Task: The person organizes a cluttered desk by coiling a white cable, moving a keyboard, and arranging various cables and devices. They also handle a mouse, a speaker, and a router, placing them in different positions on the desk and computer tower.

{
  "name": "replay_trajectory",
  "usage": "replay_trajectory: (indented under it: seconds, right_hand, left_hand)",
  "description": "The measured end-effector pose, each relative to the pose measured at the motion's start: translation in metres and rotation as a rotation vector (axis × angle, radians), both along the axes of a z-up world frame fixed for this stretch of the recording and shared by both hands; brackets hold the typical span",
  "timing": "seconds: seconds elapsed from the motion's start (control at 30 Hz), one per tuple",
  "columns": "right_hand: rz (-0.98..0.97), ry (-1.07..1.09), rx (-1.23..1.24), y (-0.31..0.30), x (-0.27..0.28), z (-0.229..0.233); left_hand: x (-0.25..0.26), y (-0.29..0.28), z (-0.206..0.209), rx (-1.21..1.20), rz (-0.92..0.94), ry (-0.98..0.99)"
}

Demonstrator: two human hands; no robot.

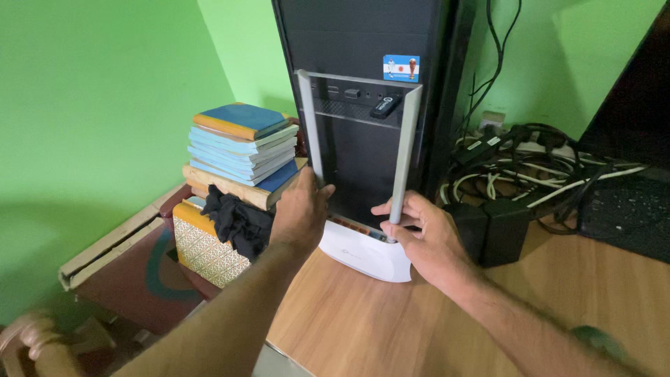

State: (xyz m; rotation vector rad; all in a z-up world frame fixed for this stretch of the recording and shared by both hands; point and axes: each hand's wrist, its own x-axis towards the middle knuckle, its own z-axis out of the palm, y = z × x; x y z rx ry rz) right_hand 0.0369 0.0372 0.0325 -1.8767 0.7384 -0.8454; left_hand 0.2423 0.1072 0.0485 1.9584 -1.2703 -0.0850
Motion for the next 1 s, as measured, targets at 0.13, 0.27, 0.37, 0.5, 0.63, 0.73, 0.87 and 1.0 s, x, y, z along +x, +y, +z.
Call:
replay_trajectory:
  seconds: [0.13, 0.27, 0.37, 0.5, 0.63, 0.73, 0.87, 1.0]
  right_hand:
    - [-0.038, -0.023, -0.059, -0.006, 0.002, 0.002]
    - [-0.039, -0.017, -0.025, -0.011, 0.001, -0.003]
    - [-0.060, 0.014, -0.039, -0.014, -0.002, -0.006]
    - [-0.165, 0.079, -0.089, -0.013, -0.004, -0.006]
    - [-0.192, 0.122, -0.129, -0.012, -0.006, -0.003]
    - [-0.222, 0.151, -0.177, -0.012, -0.007, -0.001]
    - [-0.246, 0.199, -0.182, -0.012, -0.008, 0.002]
    - [-0.243, 0.219, -0.162, -0.011, -0.011, 0.004]
  left_hand:
    - [0.001, -0.009, 0.006, 0.006, 0.017, -0.063]
    - [0.001, -0.013, 0.009, 0.092, 0.072, -0.041]
    - [-0.001, -0.011, 0.011, 0.113, 0.085, -0.047]
    - [-0.004, -0.006, 0.015, 0.159, 0.122, -0.062]
    - [-0.006, -0.003, 0.016, 0.160, 0.151, -0.051]
    - [-0.007, -0.003, 0.015, 0.126, 0.162, -0.049]
    - [-0.006, -0.004, 0.013, 0.099, 0.153, -0.054]
    - [-0.003, -0.003, 0.011, 0.044, 0.126, -0.078]
